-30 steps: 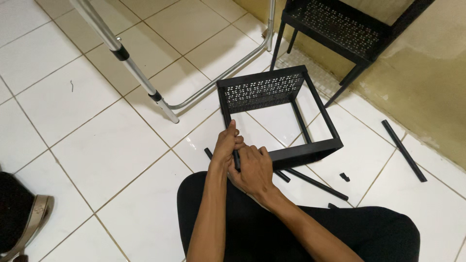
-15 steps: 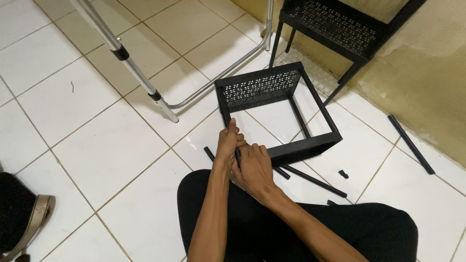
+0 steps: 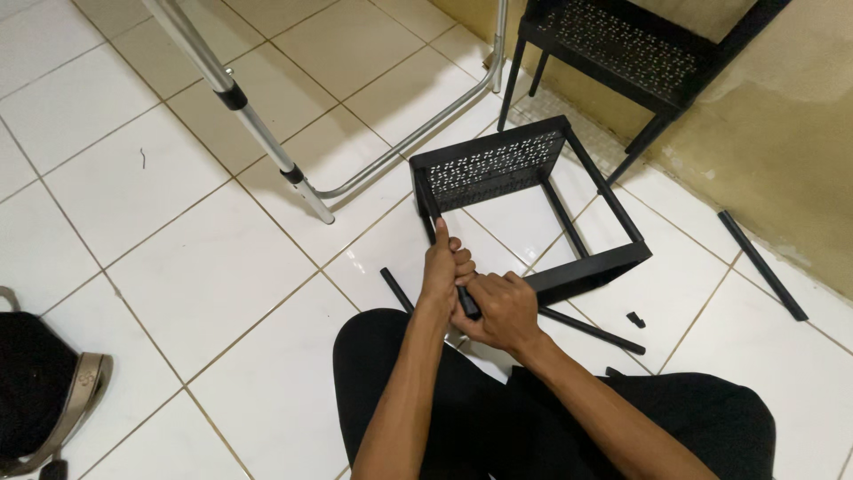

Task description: The person assembles a two-tier black plastic stool by inserting four legs into the lower shelf, attaching the upper shelf, and securing the structure. The person works on a tiled floor, handling the plastic shelves and legs by hand.

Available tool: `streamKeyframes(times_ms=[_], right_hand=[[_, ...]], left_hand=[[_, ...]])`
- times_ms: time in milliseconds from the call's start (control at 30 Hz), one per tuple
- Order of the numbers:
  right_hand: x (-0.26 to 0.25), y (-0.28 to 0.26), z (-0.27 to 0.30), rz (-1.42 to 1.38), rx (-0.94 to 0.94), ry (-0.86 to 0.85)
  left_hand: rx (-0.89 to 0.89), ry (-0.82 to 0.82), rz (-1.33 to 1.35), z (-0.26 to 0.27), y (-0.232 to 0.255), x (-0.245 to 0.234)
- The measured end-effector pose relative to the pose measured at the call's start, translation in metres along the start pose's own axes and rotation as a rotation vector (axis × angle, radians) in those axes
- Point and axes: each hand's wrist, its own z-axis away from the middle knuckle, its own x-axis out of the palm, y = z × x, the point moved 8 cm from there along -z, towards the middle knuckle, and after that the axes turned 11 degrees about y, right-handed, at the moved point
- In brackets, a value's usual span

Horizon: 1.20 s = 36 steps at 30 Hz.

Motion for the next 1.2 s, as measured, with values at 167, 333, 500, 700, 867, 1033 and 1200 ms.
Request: streamKeyframes(times_ms=[167, 333, 500, 700, 867, 1033, 1200], right_hand=[[-0.003, -0.006, 0.017, -0.021, -0.098, 0.117], [-0.017, -0.011, 0.016, 0.008, -0.087, 0.135], [-0.021, -0.003, 0.012, -0.062, -0.011, -0.07], [-0.048, 0.026, 0.001, -0.09, 0.112, -0.148], [-0.082, 0.044, -0.01, -0.184, 0.201, -0.023], [-0.118, 0.037, -0.006, 0.016, 0.221, 0.23], [-0.124, -0.027, 0.008, 0.196, 0.039, 0.122]], left_hand=[[-0.017, -0.004, 0.034, -0.009, 0.003, -0.001], [0.015, -0.042, 0.053, -0.003, 0.003, 0.007], [-0.017, -0.082, 0.155, 0.0, 0.002, 0.002], [0.276, 0.406, -0.202, -0.012, -0.013, -0.058], [-0.049, 0.299, -0.179, -0.041, -0.098, -0.073], [-0.08, -0.082, 0.201, -0.024, -0.088, -0.014], [0.048, -0.354, 0.275, 0.049, -0.053, 0.042]])
